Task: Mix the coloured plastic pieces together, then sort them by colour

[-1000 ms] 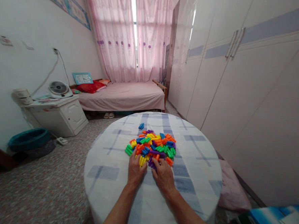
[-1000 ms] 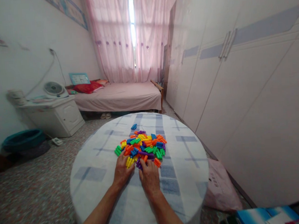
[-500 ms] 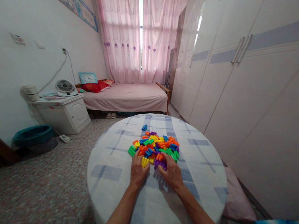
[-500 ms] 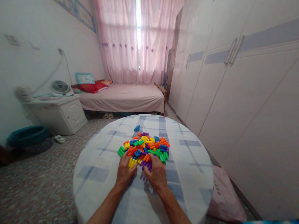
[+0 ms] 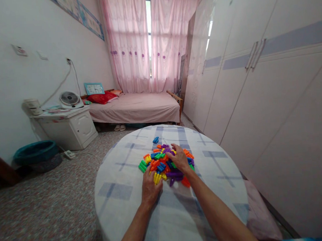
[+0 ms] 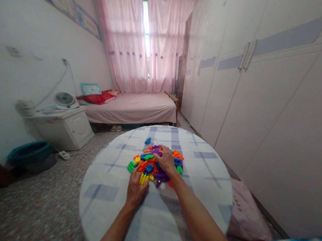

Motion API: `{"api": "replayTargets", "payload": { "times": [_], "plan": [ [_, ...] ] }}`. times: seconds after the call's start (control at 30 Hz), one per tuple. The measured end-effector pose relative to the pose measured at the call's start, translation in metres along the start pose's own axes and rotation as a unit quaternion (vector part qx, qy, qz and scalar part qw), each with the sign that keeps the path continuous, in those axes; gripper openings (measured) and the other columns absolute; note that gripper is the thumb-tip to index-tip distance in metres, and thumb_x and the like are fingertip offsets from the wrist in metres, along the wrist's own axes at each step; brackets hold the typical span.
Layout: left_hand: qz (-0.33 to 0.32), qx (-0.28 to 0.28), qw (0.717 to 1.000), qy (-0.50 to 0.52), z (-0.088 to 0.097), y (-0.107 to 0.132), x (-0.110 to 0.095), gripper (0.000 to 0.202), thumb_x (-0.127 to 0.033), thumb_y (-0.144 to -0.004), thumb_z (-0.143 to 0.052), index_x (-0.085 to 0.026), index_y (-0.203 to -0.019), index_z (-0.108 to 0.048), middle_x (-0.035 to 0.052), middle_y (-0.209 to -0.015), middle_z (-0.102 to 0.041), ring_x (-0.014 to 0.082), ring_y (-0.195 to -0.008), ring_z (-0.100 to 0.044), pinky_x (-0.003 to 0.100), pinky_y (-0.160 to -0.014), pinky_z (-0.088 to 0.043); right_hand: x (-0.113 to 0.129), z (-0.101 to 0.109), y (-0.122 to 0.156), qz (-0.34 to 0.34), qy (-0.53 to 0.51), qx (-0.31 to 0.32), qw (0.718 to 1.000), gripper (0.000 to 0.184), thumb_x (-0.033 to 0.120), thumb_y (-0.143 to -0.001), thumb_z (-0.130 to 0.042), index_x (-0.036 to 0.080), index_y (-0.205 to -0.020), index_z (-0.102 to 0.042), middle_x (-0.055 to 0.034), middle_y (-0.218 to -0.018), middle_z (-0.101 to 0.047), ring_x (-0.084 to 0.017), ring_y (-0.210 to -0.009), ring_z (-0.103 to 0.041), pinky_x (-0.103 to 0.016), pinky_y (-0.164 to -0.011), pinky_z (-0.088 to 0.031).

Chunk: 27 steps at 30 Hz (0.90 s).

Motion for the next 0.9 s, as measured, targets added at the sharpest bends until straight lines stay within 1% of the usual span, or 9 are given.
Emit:
{"api": "replayTargets", "payload": {
  "times": [0.07,0.13,0.3,0.4,0.53,0.67,0.77,0.83,0.9],
  "plan": [
    [0.002,-0.002,1.0,0.008,0.001,0.0,0.0,0.03,-0.02,-0.074,-0.059,-0.02,-0.104,-0.058,0.0102,-0.134,-0.046,0.0279,-0.126,-0.043,0.05,-0.106,-0.038,-0.008,0.005,-0.002,0.002,0.003,-0.022,1.0,0.043,0.038,-0.079,-0.051,0.013,-0.113,-0.059,-0.0114,-0.108,-0.062,-0.021,-0.101,-0.056,-0.038,-0.093,-0.042],
    [0.007,-0.01,1.0,0.016,0.002,-0.001,0.002,0.031,-0.019,-0.074,-0.057,-0.02,-0.105,-0.057,0.0101,-0.132,-0.048,0.0267,-0.125,-0.044,0.049,-0.106,-0.038,-0.026,0.021,0.001,-0.017,0.007,-0.064,0.998,0.043,0.039,-0.081,-0.046,0.013,-0.113,-0.059,-0.0124,-0.11,-0.062,-0.022,-0.104,-0.054,-0.039,-0.095,-0.04],
    [0.031,-0.037,0.998,0.033,0.006,-0.001,0.011,0.03,-0.019,-0.075,-0.055,-0.018,-0.105,-0.058,0.0111,-0.121,-0.055,0.0247,-0.118,-0.051,0.045,-0.102,-0.043,-0.102,0.071,0.025,-0.142,0.021,-0.176,0.974,0.048,0.038,-0.077,-0.042,0.009,-0.111,-0.06,-0.0156,-0.111,-0.061,-0.025,-0.105,-0.053,-0.039,-0.095,-0.038],
    [0.058,-0.045,0.996,0.053,0.009,-0.001,0.019,0.026,-0.023,-0.075,-0.056,-0.019,-0.1,-0.058,0.0093,-0.112,-0.059,0.0241,-0.11,-0.056,0.043,-0.098,-0.045,-0.137,0.085,0.032,-0.182,0.022,-0.204,0.962,0.049,0.036,-0.074,-0.042,0.008,-0.109,-0.06,-0.0175,-0.109,-0.061,-0.026,-0.101,-0.054,-0.04,-0.093,-0.038],
    [0.117,-0.048,0.989,0.081,0.016,0.0,0.028,0.029,-0.032,-0.076,-0.057,-0.02,-0.102,-0.059,0.0065,-0.104,-0.062,0.023,-0.101,-0.06,0.041,-0.092,-0.048,-0.164,0.083,0.027,-0.201,0.003,-0.227,0.953,0.046,0.035,-0.073,-0.041,0.011,-0.107,-0.06,-0.0154,-0.107,-0.062,-0.024,-0.1,-0.054,-0.039,-0.093,-0.039],
    [0.19,-0.05,0.975,0.108,0.021,0.005,0.039,0.033,-0.042,-0.074,-0.061,-0.019,-0.099,-0.06,0.0048,-0.095,-0.064,0.0219,-0.088,-0.063,0.036,-0.08,-0.052,-0.182,0.068,0.032,-0.211,-0.025,-0.241,0.947,0.045,0.034,-0.074,-0.04,0.012,-0.108,-0.06,-0.0146,-0.108,-0.061,-0.024,-0.101,-0.054,-0.039,-0.093,-0.039],
    [0.246,-0.066,0.958,0.13,0.027,0.01,0.048,0.042,-0.05,-0.07,-0.064,-0.018,-0.098,-0.06,0.0043,-0.089,-0.065,0.0218,-0.082,-0.063,0.034,-0.071,-0.053,-0.19,0.056,0.039,-0.208,-0.024,-0.229,0.951,0.045,0.034,-0.074,-0.039,0.014,-0.109,-0.06,-0.0132,-0.108,-0.06,-0.024,-0.099,-0.055,-0.039,-0.09,-0.041],
    [0.263,-0.077,0.953,0.13,0.034,0.007,0.048,0.047,-0.052,-0.068,-0.066,-0.018,-0.1,-0.06,0.0042,-0.09,-0.066,0.0217,-0.081,-0.064,0.032,-0.069,-0.053,-0.192,0.051,0.041,-0.2,-0.018,-0.214,0.956,0.045,0.033,-0.076,-0.039,0.014,-0.11,-0.06,-0.0123,-0.108,-0.06,-0.024,-0.098,-0.055,-0.038,-0.089,-0.042],
    [0.248,-0.073,0.958,0.122,0.038,-0.009,0.035,0.046,-0.051,-0.068,-0.067,-0.019,-0.101,-0.06,0.0043,-0.094,-0.066,0.0212,-0.081,-0.064,0.032,-0.069,-0.053,-0.192,0.049,0.041,-0.199,-0.019,-0.208,0.957,0.044,0.032,-0.076,-0.039,0.014,-0.11,-0.06,-0.0121,-0.107,-0.06,-0.023,-0.098,-0.056,-0.037,-0.088,-0.043]
  ]
}}
Point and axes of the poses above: each hand's wrist, its own y-axis away from the middle knuckle, its own z-axis out of the back of the hand, x = y × z, the point moved 10 cm from there along -y, towards the middle knuckle
